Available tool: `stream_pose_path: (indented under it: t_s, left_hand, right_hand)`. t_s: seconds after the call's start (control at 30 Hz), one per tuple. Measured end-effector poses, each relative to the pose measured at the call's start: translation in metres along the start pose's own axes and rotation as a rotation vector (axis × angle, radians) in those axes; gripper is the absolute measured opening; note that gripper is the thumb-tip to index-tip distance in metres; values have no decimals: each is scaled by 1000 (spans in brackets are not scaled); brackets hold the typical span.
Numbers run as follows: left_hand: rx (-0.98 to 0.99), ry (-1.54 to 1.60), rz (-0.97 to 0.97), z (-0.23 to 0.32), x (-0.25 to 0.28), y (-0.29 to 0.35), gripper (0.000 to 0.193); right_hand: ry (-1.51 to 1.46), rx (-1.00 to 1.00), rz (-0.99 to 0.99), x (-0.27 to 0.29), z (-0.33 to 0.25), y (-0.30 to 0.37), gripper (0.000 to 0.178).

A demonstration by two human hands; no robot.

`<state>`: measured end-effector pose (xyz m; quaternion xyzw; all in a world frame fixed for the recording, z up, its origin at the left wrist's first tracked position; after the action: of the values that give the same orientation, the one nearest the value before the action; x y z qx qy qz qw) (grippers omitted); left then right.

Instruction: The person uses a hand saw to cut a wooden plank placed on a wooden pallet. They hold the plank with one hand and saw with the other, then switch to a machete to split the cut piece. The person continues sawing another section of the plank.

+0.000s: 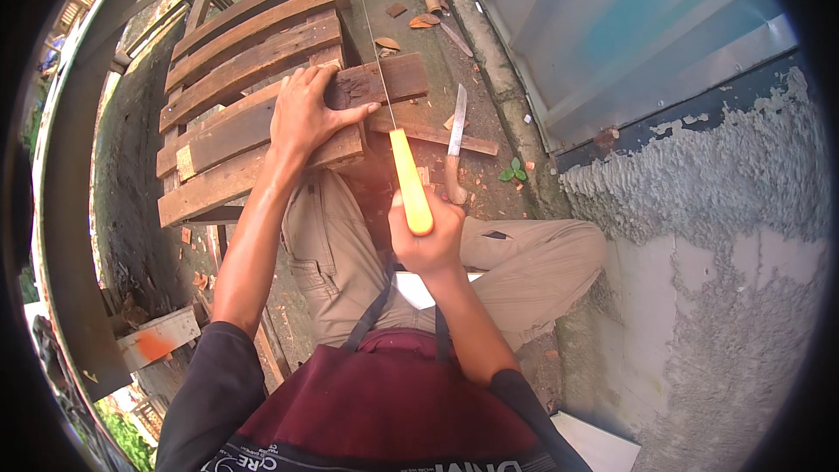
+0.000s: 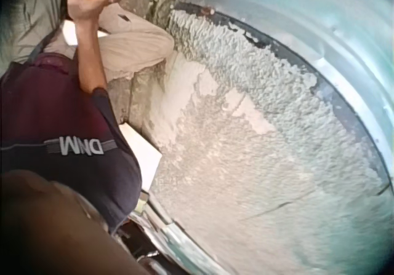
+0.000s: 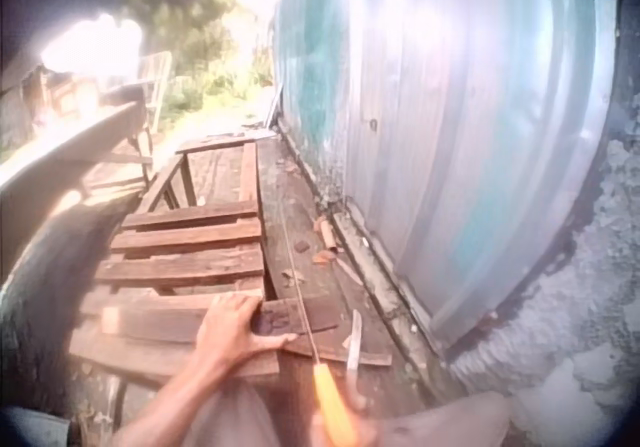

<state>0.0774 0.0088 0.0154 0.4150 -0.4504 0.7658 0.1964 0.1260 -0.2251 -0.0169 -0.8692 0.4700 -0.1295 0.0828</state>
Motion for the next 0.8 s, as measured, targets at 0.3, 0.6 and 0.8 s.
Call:
stream_pose_path:
  t_s: [0.3, 0.6, 0.8]
  left_hand:
    - [34, 12, 5, -4, 4, 1, 77]
    - [26, 10, 4, 2, 5, 0, 80]
    - [33, 32, 32, 1, 9, 6, 80]
  right_hand:
    - [345, 328, -133, 72, -38, 131, 9]
    - [36, 153, -44, 11, -12, 21, 7]
    - [207, 235, -133, 73, -23, 141, 7]
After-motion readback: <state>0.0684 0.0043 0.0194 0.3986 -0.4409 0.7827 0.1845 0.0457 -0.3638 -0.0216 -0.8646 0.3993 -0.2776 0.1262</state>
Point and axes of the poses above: each hand's wrist, its own y-axis away from the middle knuckle, its own x-axis out of the back of the hand, z = x × y, the point moved 10 cm from there along -y, towards the middle knuckle, and after that the axes turned 6 degrees about z, right-handed, at the moved point
